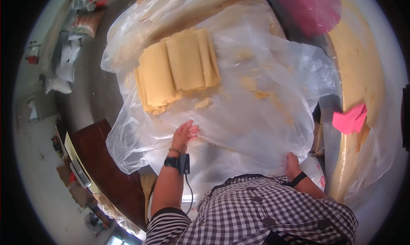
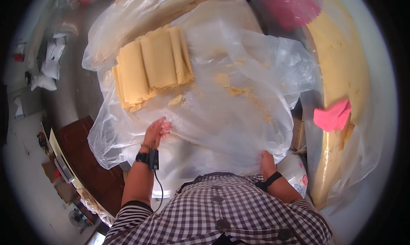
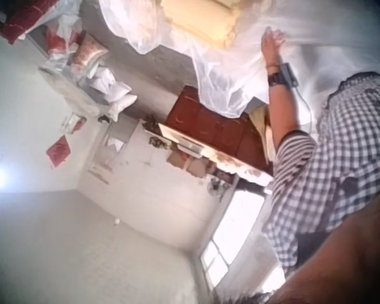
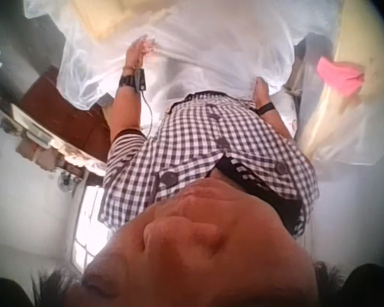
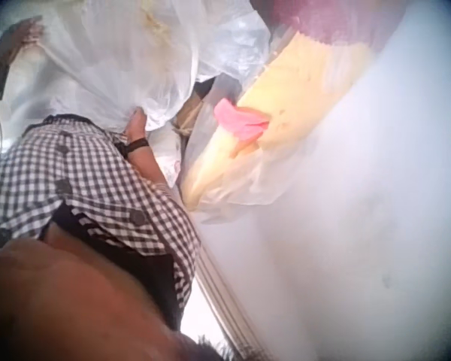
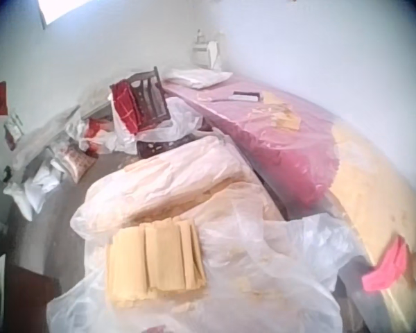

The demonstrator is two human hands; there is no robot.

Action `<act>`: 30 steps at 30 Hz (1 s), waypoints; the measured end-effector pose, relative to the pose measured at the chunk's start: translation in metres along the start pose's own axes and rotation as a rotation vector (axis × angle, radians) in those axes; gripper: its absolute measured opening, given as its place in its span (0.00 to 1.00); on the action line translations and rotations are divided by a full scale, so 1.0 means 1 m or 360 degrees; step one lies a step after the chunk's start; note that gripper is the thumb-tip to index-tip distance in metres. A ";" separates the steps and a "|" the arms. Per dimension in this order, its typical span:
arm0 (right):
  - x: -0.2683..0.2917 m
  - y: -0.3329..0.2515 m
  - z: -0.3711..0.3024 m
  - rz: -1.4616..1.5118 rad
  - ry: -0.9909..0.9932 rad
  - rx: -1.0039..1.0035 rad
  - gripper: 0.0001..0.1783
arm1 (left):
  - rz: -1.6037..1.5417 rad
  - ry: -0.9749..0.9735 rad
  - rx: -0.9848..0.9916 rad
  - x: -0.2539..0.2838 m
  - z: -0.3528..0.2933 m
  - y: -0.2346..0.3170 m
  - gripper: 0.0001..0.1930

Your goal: Folding and stacking thin, flexible bean curd sheets on a work table.

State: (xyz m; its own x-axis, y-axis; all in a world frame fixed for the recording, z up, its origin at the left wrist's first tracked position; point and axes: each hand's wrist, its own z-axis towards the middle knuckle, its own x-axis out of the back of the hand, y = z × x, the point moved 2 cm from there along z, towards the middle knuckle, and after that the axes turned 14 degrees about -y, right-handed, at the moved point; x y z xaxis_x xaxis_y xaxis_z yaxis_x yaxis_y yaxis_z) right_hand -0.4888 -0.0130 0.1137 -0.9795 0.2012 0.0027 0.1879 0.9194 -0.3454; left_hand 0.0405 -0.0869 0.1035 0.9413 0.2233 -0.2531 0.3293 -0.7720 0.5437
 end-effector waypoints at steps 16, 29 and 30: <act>0.193 0.078 0.031 -0.3493 0.0675 -0.0708 0.10 | -0.0003 -0.0145 0.0679 0.202 0.048 -0.168 0.12; 0.149 0.022 0.030 -0.3465 -0.0423 -0.0764 0.17 | 0.0825 -0.0537 0.0517 0.166 0.008 -0.200 0.17; 0.120 -0.007 0.026 -0.3437 -0.0386 -0.0721 0.18 | 0.0071 -0.0180 0.0649 0.163 0.004 -0.182 0.17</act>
State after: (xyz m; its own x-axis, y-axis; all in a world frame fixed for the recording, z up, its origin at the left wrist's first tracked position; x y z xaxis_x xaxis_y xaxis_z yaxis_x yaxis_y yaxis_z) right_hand -0.6099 -0.0041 0.0919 0.3584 -0.9249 -0.1269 -0.9048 -0.3777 0.1968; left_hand 0.1339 0.0878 -0.0403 0.9325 0.1349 -0.3350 0.2105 -0.9567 0.2009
